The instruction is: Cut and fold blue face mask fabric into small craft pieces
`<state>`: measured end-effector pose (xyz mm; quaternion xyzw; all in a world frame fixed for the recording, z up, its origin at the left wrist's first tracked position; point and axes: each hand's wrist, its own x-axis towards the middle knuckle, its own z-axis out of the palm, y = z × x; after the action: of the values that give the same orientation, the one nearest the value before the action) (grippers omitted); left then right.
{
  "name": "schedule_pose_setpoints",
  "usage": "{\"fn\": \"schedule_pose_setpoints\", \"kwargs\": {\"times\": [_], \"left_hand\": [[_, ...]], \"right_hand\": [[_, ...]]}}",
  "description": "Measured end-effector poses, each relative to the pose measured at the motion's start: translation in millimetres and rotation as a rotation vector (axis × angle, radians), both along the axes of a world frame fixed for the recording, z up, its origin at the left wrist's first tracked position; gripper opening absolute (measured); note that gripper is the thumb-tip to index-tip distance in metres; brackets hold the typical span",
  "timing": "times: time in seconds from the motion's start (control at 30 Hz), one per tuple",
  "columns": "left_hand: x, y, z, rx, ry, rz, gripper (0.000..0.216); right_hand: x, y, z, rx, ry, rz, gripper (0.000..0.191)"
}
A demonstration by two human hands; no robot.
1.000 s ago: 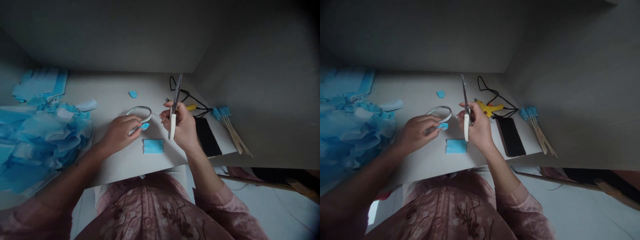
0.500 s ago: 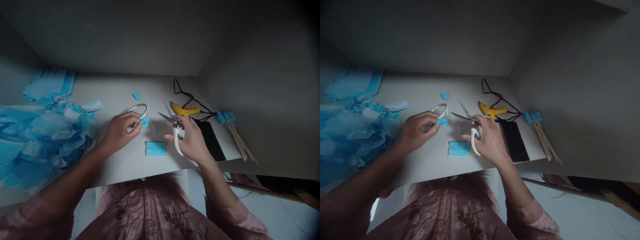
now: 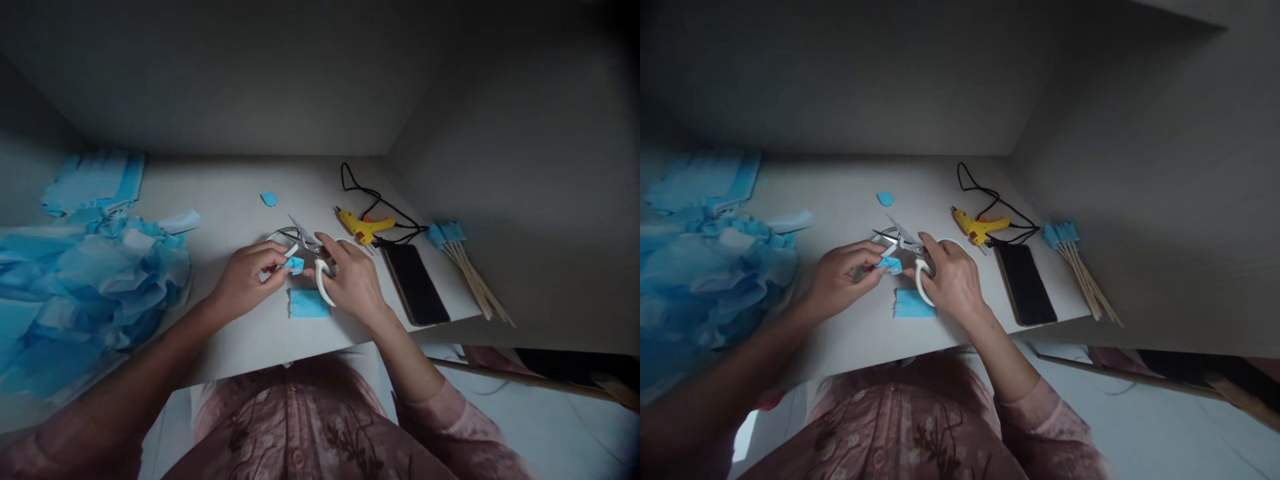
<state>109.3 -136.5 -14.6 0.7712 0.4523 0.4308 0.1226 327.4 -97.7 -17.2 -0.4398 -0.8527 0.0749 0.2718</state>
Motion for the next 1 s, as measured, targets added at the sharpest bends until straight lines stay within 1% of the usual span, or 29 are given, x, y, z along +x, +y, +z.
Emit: {"fn": "schedule_pose_setpoints", "kwargs": {"times": [0.2,0.37,0.43,0.5,0.57,0.67,0.77,0.87,0.93,1.0], "left_hand": [[-2,0,-0.9,-0.010,-0.004,0.034,0.009],[-2,2,-0.6,-0.021,0.014,0.035,0.011],[-3,4,-2.5,-0.035,0.037,0.058,0.012],[-6,8,-5.9,-0.047,0.093,0.105,0.012],[-11,12,-10.4,-0.059,0.171,0.163,0.011],[-16,17,-18.5,-0.084,0.256,0.202,0.012],[-17,21,-28.0,-0.082,0.278,0.185,0.012],[-15,23,-35.6,-0.055,0.256,0.118,0.013],[-14,23,-37.1,-0.060,0.225,0.097,0.015],[-13,22,-34.7,-0.073,0.158,0.119,0.015]], "right_hand": [[-3,-1,-9.1,-0.043,0.096,-0.004,0.058],[-4,0,-11.5,-0.115,0.216,-0.008,0.049],[-1,1,-9.9,-0.146,0.235,-0.038,0.047],[6,2,-8.7,-0.176,0.214,-0.106,0.050],[16,2,-9.2,-0.205,0.166,-0.182,0.050],[33,0,-12.7,-0.216,0.047,-0.224,0.039],[46,-2,-14.2,-0.157,-0.155,-0.198,0.035],[51,-2,-8.5,-0.098,-0.337,-0.144,0.034],[52,-1,-2.1,-0.054,-0.432,-0.101,0.028],[51,0,2.6,-0.006,-0.478,-0.089,0.021]]}}
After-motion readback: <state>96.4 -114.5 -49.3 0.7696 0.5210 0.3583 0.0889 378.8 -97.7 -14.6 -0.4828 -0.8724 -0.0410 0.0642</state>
